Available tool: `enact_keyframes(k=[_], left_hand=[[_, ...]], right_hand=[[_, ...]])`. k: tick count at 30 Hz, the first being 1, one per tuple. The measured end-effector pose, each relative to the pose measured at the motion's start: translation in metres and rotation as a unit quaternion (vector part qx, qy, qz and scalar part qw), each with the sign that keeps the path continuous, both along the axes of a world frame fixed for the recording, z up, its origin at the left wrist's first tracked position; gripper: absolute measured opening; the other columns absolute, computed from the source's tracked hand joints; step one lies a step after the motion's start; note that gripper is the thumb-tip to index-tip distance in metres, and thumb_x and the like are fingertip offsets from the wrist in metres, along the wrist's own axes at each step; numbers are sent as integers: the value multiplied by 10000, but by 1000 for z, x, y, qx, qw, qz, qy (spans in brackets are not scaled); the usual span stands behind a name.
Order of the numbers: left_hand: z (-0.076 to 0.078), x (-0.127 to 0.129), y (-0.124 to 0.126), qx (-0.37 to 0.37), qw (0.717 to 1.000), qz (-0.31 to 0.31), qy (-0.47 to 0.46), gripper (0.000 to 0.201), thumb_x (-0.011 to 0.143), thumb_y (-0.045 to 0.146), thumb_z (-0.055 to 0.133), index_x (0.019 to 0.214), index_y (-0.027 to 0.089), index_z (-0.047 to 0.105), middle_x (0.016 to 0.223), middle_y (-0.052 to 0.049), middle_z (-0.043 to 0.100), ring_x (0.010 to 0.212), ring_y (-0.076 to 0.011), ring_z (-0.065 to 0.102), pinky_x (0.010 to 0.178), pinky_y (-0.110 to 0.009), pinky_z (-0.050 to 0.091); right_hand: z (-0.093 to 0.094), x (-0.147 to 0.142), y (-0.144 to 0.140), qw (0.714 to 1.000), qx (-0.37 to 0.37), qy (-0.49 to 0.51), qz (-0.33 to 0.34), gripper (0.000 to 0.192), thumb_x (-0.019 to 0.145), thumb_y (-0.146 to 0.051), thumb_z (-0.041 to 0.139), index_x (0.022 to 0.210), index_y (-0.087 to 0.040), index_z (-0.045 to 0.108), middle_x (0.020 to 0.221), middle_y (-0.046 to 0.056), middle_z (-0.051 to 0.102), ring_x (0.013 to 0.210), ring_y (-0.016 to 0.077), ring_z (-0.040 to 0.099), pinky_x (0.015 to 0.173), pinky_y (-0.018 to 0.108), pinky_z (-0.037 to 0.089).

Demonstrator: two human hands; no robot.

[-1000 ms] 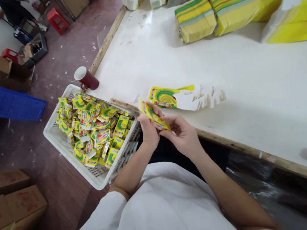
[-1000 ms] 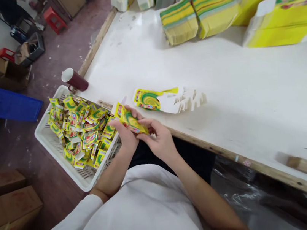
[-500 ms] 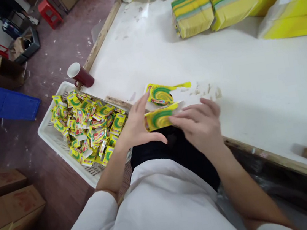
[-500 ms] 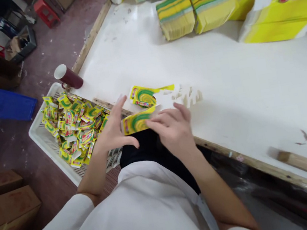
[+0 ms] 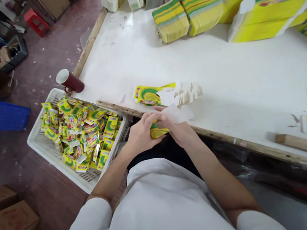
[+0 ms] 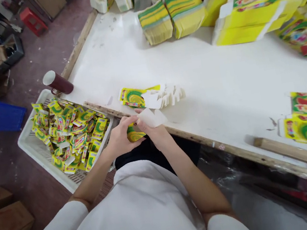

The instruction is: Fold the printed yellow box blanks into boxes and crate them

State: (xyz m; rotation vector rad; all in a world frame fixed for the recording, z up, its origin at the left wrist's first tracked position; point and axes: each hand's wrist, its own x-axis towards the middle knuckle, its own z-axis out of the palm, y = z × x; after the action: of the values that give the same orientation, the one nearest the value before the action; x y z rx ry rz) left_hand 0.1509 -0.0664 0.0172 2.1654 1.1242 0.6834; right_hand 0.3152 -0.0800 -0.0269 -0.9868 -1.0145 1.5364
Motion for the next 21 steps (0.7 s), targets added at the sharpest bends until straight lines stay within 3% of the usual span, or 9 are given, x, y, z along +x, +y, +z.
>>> enact_keyframes(k=[2,4,7,10,12,14,16,19,21], left_hand=[[-1,-2,1,2,1000,-4,5,610,710,280,778,1271,211,548,1265,-114,633,1109,-269,662,851,-317,520],[-2,-5,3,-26,1000,-10,2,637,709,244,757,1295,190,510,1232,-131,638,1044,-271,677,813,-322,516],[-4,-7,8,-77,996,-20,-32,758,731,252,755,1398,158,407,1173,-152,624,910,-245,679,770,-324,510],[-8,-5,12,-58,996,6,-74,867,703,247,799,1437,168,346,1288,-179,553,989,-239,651,850,-339,515],[-10,-2,15,-18,989,109,-96,911,629,282,875,1393,183,390,1342,-176,520,1101,-256,605,944,-366,495],[-11,0,17,-46,965,217,-140,891,554,356,937,1291,192,464,1304,-149,557,1114,-253,593,951,-364,489],[-10,0,20,-169,922,262,-231,778,574,447,931,1179,183,519,1159,-107,641,982,-212,637,835,-316,507],[-7,-3,25,-322,837,266,-354,576,644,491,889,1019,150,617,936,-51,703,757,-137,636,663,-241,465],[-5,-7,27,-350,813,272,-379,534,615,453,911,979,138,681,893,-38,723,732,-127,642,670,-235,475]], right_hand=[[5,-2,-2,999,29,-15,-24,690,911,-652,609,1440,-217,521,1358,138,656,1239,269,655,1093,456,530],[11,-3,-6,991,114,-73,-4,770,927,-659,572,1539,-217,420,1466,156,573,1360,288,566,1149,473,474],[17,-2,-13,941,250,-228,23,679,989,-435,569,1603,-252,343,1650,128,323,1507,291,372,1206,487,399],[17,0,-14,901,290,-323,-12,471,986,-217,529,1447,-293,583,1646,84,341,1451,278,466,1153,460,476],[14,3,-9,904,272,-318,-80,372,966,-202,562,1298,-295,701,1587,83,445,1385,284,543,1097,459,531],[11,6,-3,911,238,-288,-174,317,953,-218,604,1231,-291,737,1537,92,508,1367,295,560,1062,459,557],[9,10,3,909,223,-270,-224,335,949,-231,624,1264,-289,721,1539,104,504,1373,300,553,1016,435,587],[7,16,6,899,266,-314,-148,419,950,-264,634,1368,-284,656,1626,106,378,1399,319,523,962,409,614],[7,20,6,880,289,-366,-89,421,966,-267,614,1385,-273,642,1651,103,326,1404,323,516,974,413,609]])
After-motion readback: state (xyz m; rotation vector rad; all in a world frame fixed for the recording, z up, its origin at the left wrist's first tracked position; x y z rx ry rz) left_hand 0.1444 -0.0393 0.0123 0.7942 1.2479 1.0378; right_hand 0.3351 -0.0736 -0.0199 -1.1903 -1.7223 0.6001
